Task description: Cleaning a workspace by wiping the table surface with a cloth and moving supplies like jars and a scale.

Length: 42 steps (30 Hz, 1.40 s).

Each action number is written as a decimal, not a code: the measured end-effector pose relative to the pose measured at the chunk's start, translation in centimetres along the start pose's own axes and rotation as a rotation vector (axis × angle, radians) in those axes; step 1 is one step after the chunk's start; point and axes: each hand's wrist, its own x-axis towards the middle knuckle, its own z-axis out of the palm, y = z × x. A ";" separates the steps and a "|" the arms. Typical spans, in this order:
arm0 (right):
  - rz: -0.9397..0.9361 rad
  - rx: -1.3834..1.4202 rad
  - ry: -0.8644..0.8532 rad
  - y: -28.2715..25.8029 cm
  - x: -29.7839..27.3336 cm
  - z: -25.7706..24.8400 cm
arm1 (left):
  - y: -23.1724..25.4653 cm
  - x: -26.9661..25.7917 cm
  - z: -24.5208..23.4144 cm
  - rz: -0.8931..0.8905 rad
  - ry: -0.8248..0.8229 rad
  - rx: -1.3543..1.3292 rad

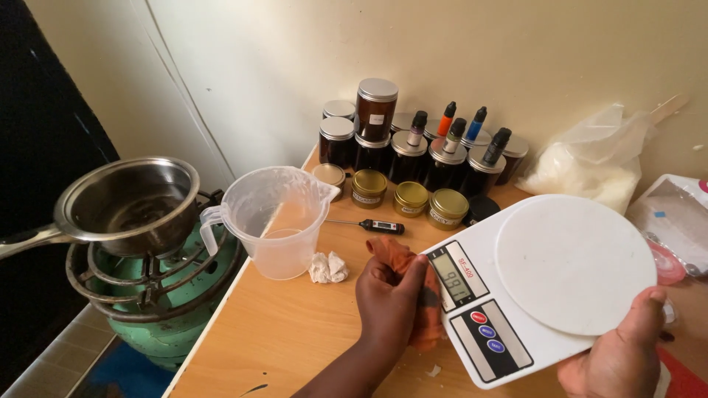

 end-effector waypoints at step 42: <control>0.111 0.003 0.386 -3.8 4.8 -2.1 | 0.0 0.3 -0.3 -0.298 -0.075 -0.081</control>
